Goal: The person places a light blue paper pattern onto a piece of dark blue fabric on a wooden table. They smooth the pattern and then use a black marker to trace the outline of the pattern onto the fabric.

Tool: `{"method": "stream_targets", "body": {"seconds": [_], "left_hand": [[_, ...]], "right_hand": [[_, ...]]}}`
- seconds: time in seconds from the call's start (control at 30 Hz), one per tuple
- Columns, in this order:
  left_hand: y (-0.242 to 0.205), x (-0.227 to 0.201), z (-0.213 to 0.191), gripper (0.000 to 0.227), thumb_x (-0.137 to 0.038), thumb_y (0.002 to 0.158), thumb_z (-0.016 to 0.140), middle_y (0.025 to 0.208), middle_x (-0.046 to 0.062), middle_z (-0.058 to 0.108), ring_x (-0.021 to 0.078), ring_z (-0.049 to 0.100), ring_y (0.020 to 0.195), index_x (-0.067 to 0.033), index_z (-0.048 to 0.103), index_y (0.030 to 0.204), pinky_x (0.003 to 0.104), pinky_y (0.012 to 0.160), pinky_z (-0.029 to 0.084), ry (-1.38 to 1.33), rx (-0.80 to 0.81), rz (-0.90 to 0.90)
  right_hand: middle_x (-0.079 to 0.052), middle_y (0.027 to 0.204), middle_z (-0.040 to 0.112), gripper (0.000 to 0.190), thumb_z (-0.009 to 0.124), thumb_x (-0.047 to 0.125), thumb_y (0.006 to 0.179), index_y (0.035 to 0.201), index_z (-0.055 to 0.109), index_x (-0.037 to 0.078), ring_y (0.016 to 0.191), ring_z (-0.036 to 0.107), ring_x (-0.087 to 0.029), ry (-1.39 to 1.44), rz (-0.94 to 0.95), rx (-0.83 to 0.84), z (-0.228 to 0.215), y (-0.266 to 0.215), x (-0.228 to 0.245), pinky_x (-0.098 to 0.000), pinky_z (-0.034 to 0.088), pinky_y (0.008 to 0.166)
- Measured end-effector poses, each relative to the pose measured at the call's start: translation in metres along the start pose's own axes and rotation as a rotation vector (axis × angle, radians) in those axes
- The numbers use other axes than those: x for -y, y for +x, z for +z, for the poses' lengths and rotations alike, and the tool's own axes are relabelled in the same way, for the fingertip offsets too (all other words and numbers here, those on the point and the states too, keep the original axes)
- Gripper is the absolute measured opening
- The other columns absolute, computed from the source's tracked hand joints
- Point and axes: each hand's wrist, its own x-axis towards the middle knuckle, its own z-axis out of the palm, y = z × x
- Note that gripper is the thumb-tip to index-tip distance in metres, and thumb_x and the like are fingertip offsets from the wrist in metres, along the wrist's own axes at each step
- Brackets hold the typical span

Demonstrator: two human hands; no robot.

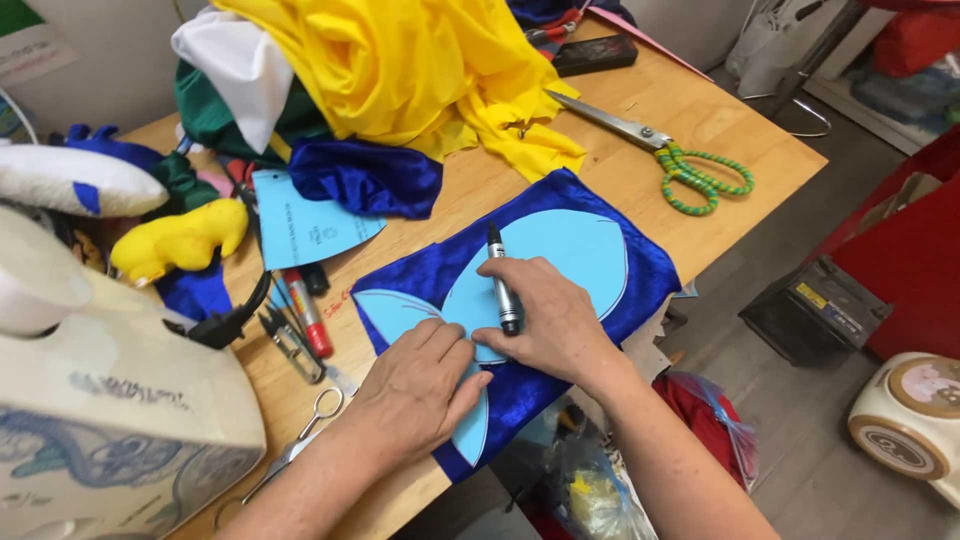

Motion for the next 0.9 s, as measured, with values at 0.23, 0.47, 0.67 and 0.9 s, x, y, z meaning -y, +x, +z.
{"method": "stream_targets", "body": {"seconds": [0.23, 0.47, 0.67, 0.9], "left_hand": [[0.014, 0.01, 0.0, 0.027, -0.033, 0.106, 0.054, 0.085, 0.009, 0.057, 0.0302, 0.054, 0.076, -0.008, 0.056, 0.096, 0.042, 0.073, 0.048, 0.01, 0.134, -0.05], [0.037, 0.013, 0.003, 0.025, -0.035, 0.104, 0.059, 0.084, 0.007, 0.059, 0.0294, 0.058, 0.08, -0.0124, 0.059, 0.092, 0.045, 0.065, 0.053, 0.1, 0.411, -0.149], [0.1, 0.011, 0.045, 0.008, -0.012, 0.093, 0.059, 0.082, 0.011, 0.06, 0.0334, 0.06, 0.087, -0.008, 0.062, 0.087, 0.045, 0.073, 0.052, -0.032, 0.236, -0.075], [0.157, 0.04, 0.121, 0.044, 0.006, 0.087, 0.049, 0.118, 0.016, 0.064, 0.0334, 0.058, 0.121, -0.0051, 0.057, 0.129, 0.043, 0.101, 0.054, -0.446, -0.023, -0.324]], "right_hand": [[0.002, 0.13, 0.069, 0.057, 0.078, 0.042, 0.082, 0.132, 0.056, 0.024, 0.107, 0.068, -0.021, 0.167, 0.229, -0.15, -0.032, -0.006, -0.031, -0.0378, 0.05, 0.089], [-0.007, 0.137, 0.062, 0.062, 0.08, 0.029, 0.083, 0.137, 0.052, 0.018, 0.114, 0.065, -0.031, -0.175, 0.215, -0.299, -0.033, -0.011, -0.075, -0.0495, 0.055, 0.084], [-0.009, 0.125, 0.067, 0.065, 0.084, 0.029, 0.079, 0.136, 0.055, 0.018, 0.109, 0.069, -0.032, -0.147, 0.251, -0.317, -0.039, -0.01, -0.071, -0.0486, 0.056, 0.087], [-0.01, 0.113, 0.073, 0.064, 0.086, 0.026, 0.075, 0.133, 0.059, 0.019, 0.109, 0.073, -0.029, -0.066, 0.308, -0.334, -0.038, -0.012, -0.078, -0.0468, 0.058, 0.093]]}}
